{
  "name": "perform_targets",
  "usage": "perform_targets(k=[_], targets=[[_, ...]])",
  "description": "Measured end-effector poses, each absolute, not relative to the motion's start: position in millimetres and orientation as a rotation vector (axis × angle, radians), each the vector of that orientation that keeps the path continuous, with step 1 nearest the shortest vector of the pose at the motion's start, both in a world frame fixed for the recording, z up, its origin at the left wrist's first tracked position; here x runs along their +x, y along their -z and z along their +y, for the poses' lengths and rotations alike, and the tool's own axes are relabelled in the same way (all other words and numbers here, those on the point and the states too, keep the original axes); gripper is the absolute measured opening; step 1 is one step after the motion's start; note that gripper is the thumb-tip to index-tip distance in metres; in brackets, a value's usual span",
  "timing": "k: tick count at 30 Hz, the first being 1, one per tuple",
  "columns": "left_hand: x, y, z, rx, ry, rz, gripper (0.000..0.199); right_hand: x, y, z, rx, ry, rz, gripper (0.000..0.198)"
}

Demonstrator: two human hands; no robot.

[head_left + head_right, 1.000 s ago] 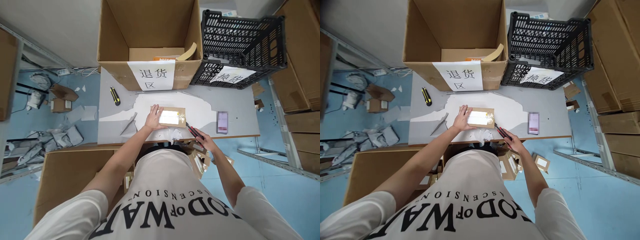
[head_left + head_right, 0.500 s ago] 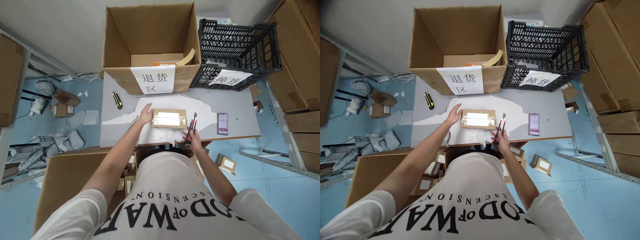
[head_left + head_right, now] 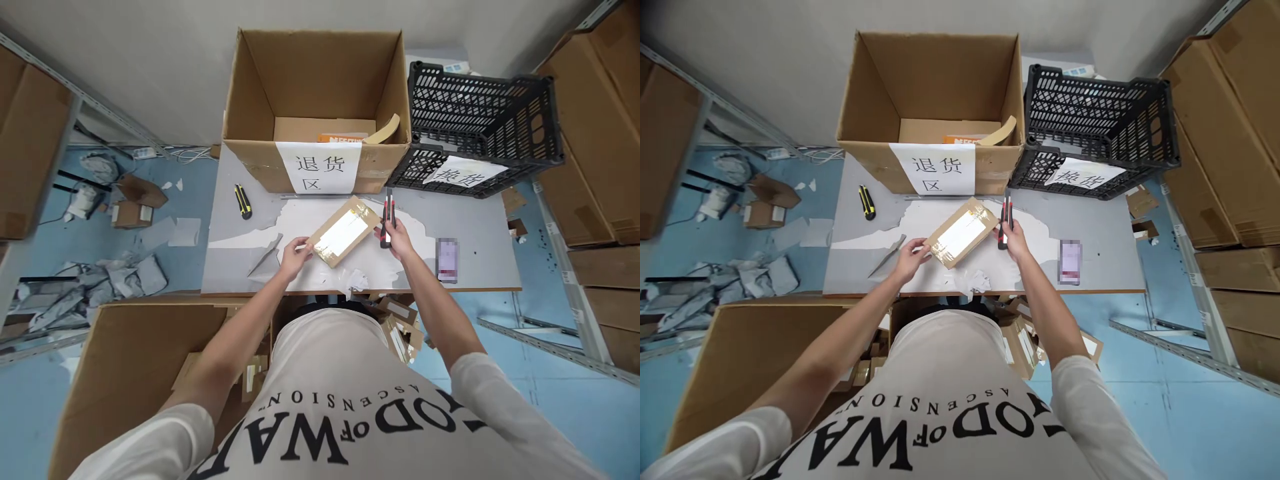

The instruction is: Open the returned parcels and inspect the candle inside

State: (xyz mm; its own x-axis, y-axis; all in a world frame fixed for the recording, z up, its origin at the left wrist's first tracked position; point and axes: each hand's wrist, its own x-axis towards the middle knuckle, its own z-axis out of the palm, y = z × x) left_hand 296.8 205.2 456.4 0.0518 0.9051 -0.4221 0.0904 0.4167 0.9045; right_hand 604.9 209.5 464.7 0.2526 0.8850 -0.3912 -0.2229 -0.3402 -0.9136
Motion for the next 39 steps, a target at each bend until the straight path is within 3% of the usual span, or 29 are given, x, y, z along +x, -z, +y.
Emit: perform_targets(k=[6,15,22,27,39], targets=[[325.0,-442.9,134.3,0.832,-0.887,1.469,0.044,593.8,-472.2,268.9,-1.467,-1.404,-0.885,0.046],[329.0,-440.0,124.1,0.923,-0.737,1.577,0.047,583.8,-475.9,254.8,-1.55,-1.336,-0.989,0.043],[310.5,-447.6,203.0,1.267,-0.603,1.629,0.051,580.3,-471.2,149.9,-1.623,-1.202,-0.754,0.048],[331.6,-449.8,301.4,1.457,-0.645,1.42,0.058,534.5,-455.7,65.8,-1.551,-1.371,-0.396,0.047],[351.6,-422.1,325.9,1.188,-0.699,1.168,0.03,493.2,-446.9,67.2,-1.284,-1.363,-0.03,0.056]])
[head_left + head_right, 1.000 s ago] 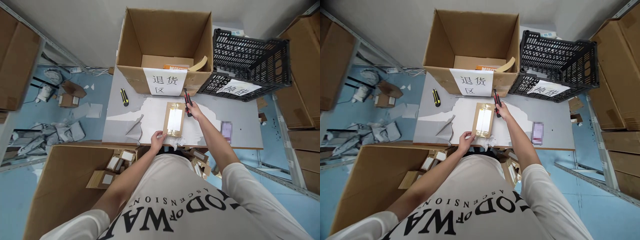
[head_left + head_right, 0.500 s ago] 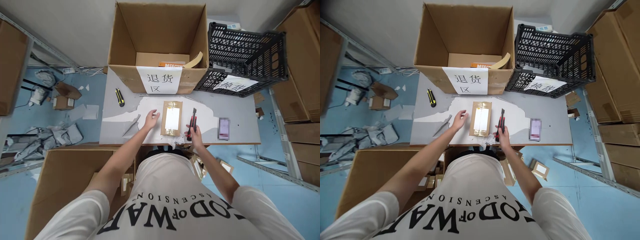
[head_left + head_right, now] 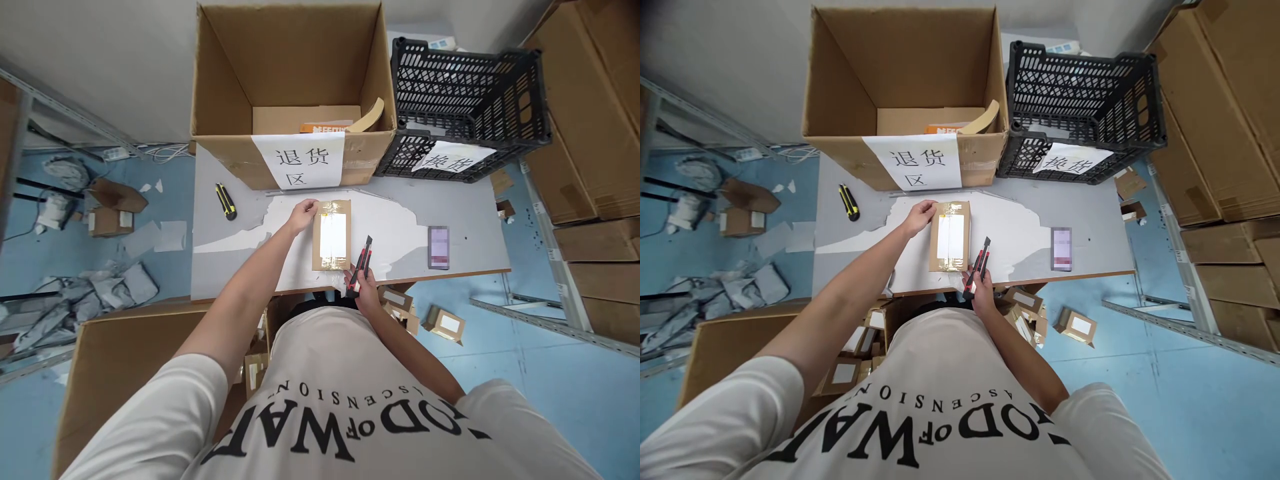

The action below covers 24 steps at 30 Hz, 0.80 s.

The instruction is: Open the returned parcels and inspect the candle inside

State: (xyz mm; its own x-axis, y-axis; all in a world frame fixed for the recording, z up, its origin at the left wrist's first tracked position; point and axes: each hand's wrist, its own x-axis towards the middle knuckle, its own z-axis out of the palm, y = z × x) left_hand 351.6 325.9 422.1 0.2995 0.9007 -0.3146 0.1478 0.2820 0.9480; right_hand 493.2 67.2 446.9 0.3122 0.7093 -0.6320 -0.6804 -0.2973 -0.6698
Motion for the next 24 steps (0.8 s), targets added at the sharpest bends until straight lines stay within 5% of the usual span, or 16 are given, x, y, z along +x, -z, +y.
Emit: perform_targets(k=[11,24], targets=[[310.4,-460.7,278.5,1.09,-0.966,1.409,0.024,570.5,-475.8,136.9,-1.303,-1.327,-0.295,0.038],[307.2,-436.2,179.4,1.001,-0.882,1.739,0.031,598.4,-453.0,225.6,-1.44,-1.473,-0.623,0.035]])
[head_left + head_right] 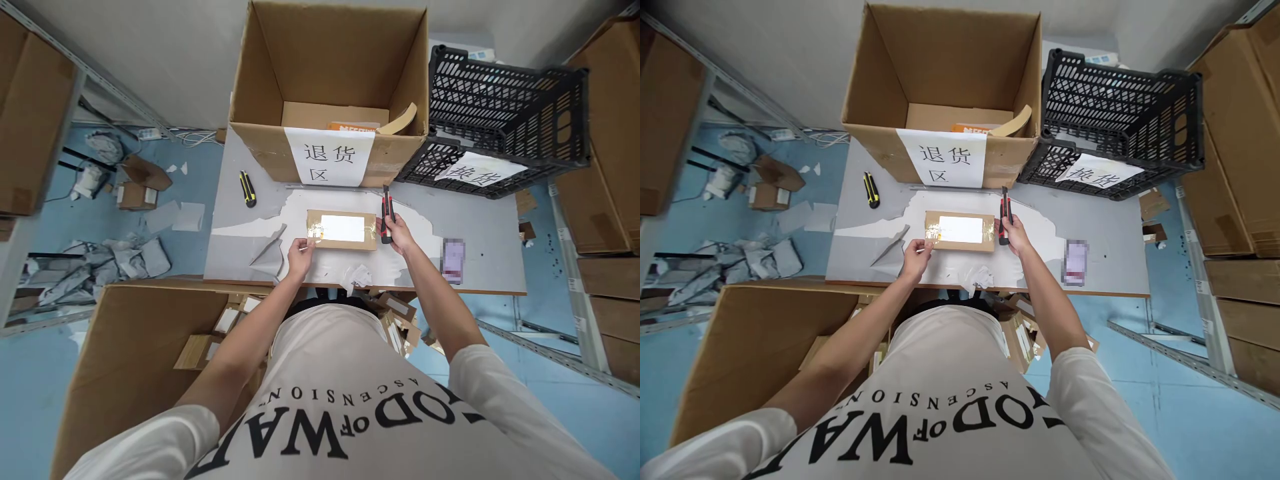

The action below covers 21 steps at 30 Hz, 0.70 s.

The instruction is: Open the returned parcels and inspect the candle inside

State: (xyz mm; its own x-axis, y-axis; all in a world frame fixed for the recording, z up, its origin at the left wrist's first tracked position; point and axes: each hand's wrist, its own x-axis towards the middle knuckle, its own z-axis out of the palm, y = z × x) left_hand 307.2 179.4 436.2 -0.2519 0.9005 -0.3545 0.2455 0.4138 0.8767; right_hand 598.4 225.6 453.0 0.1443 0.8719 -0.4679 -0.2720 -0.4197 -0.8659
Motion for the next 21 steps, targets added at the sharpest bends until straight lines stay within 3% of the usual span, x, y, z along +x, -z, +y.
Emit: perform_targets(k=[5,8,11,13,21], targets=[[305.1,-456.9,190.4,1.428,-0.706,1.925,0.036,610.1,-451.1,200.2,-1.479,-1.337,-0.731,0.046],[311.6,-475.5,207.2,1.931,-0.524,1.815,0.068,623.5,-453.3,168.7,-1.604,-1.302,-0.871,0.052],[322.0,-487.2,228.5,2.318,-0.159,1.459,0.113,631.4,-454.8,138.1,-1.677,-1.346,-1.002,0.07],[328.2,-489.2,239.7,2.427,0.039,1.335,0.132,631.7,-454.7,124.7,-1.686,-1.372,-1.037,0.08],[334.9,-486.9,247.2,2.434,0.182,1.374,0.13,623.4,-452.8,114.9,-1.629,-1.481,-0.986,0.083]])
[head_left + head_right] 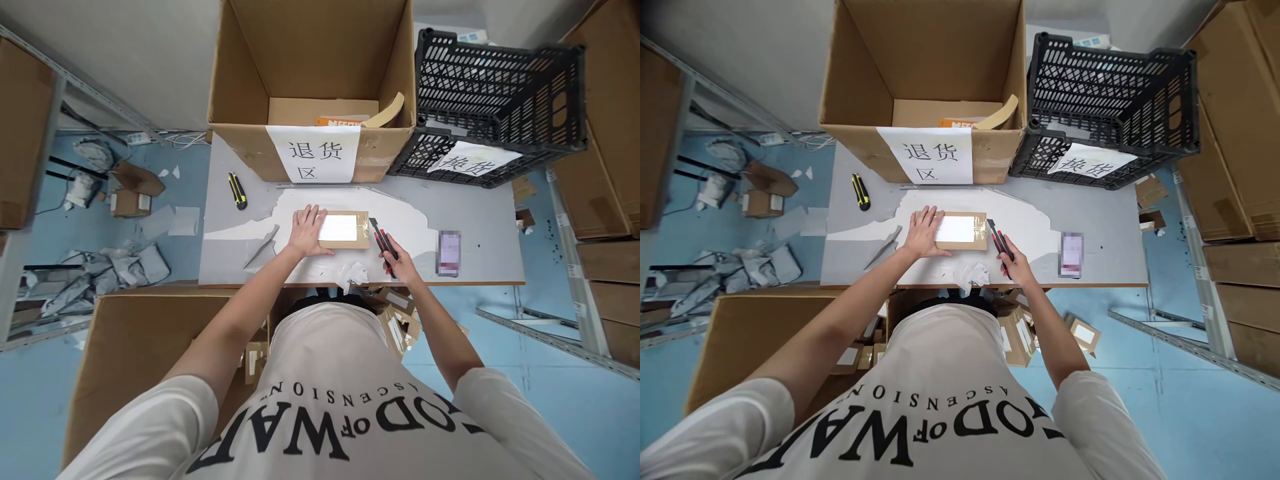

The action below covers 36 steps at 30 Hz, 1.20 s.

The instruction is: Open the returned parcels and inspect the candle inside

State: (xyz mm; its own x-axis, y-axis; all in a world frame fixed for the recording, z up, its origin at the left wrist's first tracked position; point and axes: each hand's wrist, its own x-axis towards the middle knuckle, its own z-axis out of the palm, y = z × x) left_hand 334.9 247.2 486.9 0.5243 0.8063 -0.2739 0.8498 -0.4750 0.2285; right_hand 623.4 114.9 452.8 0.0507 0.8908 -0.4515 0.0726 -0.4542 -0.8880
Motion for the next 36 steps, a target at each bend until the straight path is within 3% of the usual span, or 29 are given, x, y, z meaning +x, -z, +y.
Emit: perform_targets(k=[24,31,36], targets=[[330.5,-474.3,247.6,2.424,-0.006,1.366,0.124,656.7,-474.6,99.4,-1.585,-1.864,-1.2,0.072],[330.5,-476.7,246.0,2.446,0.062,1.359,0.123,672.8,-484.3,82.7,-1.62,-1.835,-1.157,0.072],[327.7,-479.1,240.7,2.498,0.071,1.333,0.12,700.4,-492.7,67.1,-1.748,-1.577,-1.066,0.081]])
